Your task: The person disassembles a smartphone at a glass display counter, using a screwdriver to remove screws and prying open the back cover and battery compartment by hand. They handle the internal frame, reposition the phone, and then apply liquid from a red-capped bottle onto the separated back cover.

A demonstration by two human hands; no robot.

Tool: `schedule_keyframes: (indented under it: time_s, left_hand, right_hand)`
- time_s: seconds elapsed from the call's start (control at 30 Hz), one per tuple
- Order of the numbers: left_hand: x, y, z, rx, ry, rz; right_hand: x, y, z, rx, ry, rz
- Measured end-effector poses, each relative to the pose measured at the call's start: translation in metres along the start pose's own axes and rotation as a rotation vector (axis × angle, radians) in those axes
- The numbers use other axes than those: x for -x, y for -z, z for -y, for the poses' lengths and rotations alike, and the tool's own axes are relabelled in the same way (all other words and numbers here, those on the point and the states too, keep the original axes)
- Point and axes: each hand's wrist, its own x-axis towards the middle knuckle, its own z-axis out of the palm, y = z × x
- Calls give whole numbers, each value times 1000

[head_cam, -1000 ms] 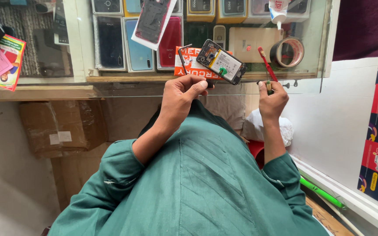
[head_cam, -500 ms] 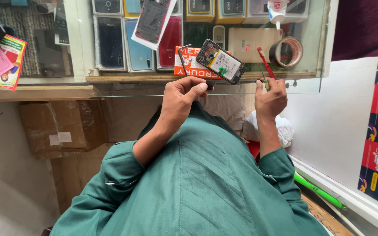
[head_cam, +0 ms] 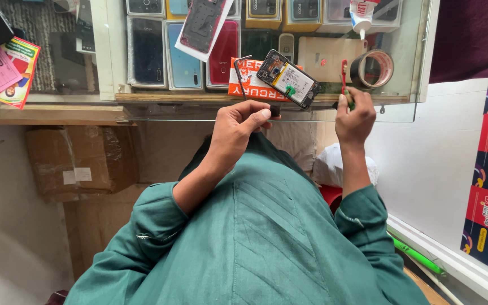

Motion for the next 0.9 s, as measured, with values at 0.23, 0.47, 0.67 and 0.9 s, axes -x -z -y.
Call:
schedule_keyframes:
  time_s: [0.23,0.47,0.67,0.9]
  left_hand:
    - [1,3,7,31,93,40]
    - [-2,6,26,10,-2,29]
    - [-3,3,37,-252,-124,-2]
    - [-2,-1,32,-299,-117,13]
  right_hand:
    - [-15,-7,-4,196,19,24]
    - [3,-10,-8,-124,-117,23]
    - [33,-6,2,-1062,-400,451]
    - [40,-13,-5,-1023,-400,649]
